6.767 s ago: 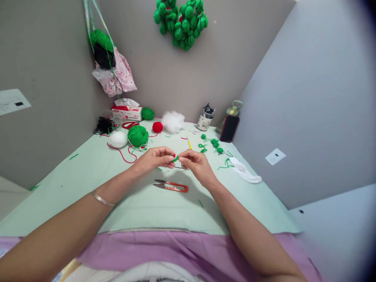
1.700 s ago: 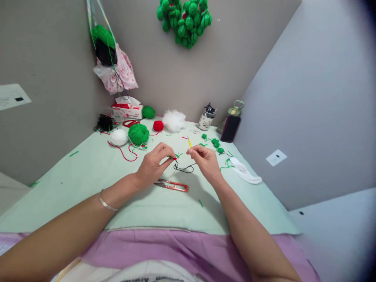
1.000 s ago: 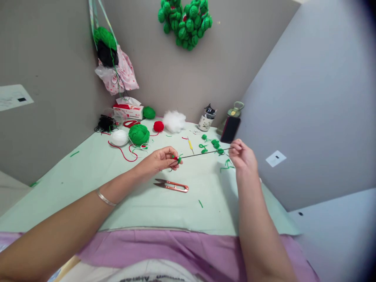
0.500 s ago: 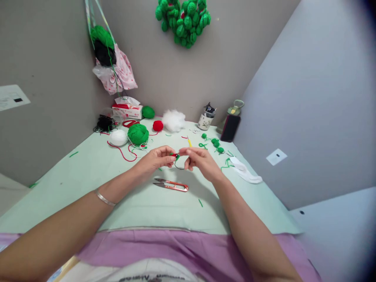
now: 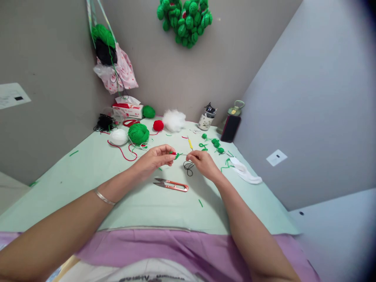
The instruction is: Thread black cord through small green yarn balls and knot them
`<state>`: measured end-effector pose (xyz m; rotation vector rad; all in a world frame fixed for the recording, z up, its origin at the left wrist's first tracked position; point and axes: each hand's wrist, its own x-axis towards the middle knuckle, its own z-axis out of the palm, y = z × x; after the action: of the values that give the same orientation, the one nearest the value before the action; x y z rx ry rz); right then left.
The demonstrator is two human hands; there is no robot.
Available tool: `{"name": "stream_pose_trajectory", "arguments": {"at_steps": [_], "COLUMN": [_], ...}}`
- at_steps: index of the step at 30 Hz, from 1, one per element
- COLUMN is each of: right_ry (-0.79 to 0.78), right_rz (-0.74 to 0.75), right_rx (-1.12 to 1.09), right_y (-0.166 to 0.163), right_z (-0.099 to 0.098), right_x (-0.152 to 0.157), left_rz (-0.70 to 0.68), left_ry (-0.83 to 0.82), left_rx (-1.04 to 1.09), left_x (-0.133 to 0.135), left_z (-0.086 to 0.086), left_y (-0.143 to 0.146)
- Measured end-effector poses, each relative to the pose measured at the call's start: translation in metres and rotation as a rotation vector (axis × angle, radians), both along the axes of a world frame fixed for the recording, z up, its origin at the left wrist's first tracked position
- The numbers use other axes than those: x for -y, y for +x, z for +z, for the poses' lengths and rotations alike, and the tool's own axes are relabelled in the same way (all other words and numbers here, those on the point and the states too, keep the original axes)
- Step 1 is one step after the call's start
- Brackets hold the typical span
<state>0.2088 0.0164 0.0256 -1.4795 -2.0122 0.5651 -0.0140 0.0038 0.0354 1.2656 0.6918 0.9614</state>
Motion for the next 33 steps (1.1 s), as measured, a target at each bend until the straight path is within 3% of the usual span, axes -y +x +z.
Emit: {"name": "stream_pose_trajectory", "arguments": {"at_steps": [3, 6, 12, 22, 24, 30, 33], "right_ry": [0.013, -0.004, -0.287, -0.548, -0.512, -0.125, -0.066], "right_rz": [-0.041, -0.024, 0.279, 0.293, 0.302, 0.173, 0.164], "right_rx": [-0.028, -0.228, -0.456, -0.632, -0.610, -0.384, -0.336], "right_y": [0.001, -0.002, -0.018, -0.019, -0.018, -0.016, -0.017], "right_z": [-0.002, 0.003, 0.014, 0.015, 0.015, 0.017, 0.020], "right_x": [0.000, 0.004, 0.022, 0.018, 0.018, 0.021, 0.026], "left_rz": [0.006, 0.047, 0.059, 0.113, 0.148, 0.117, 0.107], "left_ry": [0.030, 0.096, 0.215, 0.499, 0.445, 0.135, 0.078], "left_rx": [-0.030, -0.075, -0.185, -0.253, -0.258, -0.183, -0.176], "left_x": [-0.002, -0.006, -0.005, 0.004, 0.003, -0.003, -0.004], "left_z": [-0.004, -0.011, -0.014, -0.019, -0.017, -0.009, -0.008], "left_y": [0.000, 0.000, 0.003, 0.004, 0.003, 0.002, 0.002]}}
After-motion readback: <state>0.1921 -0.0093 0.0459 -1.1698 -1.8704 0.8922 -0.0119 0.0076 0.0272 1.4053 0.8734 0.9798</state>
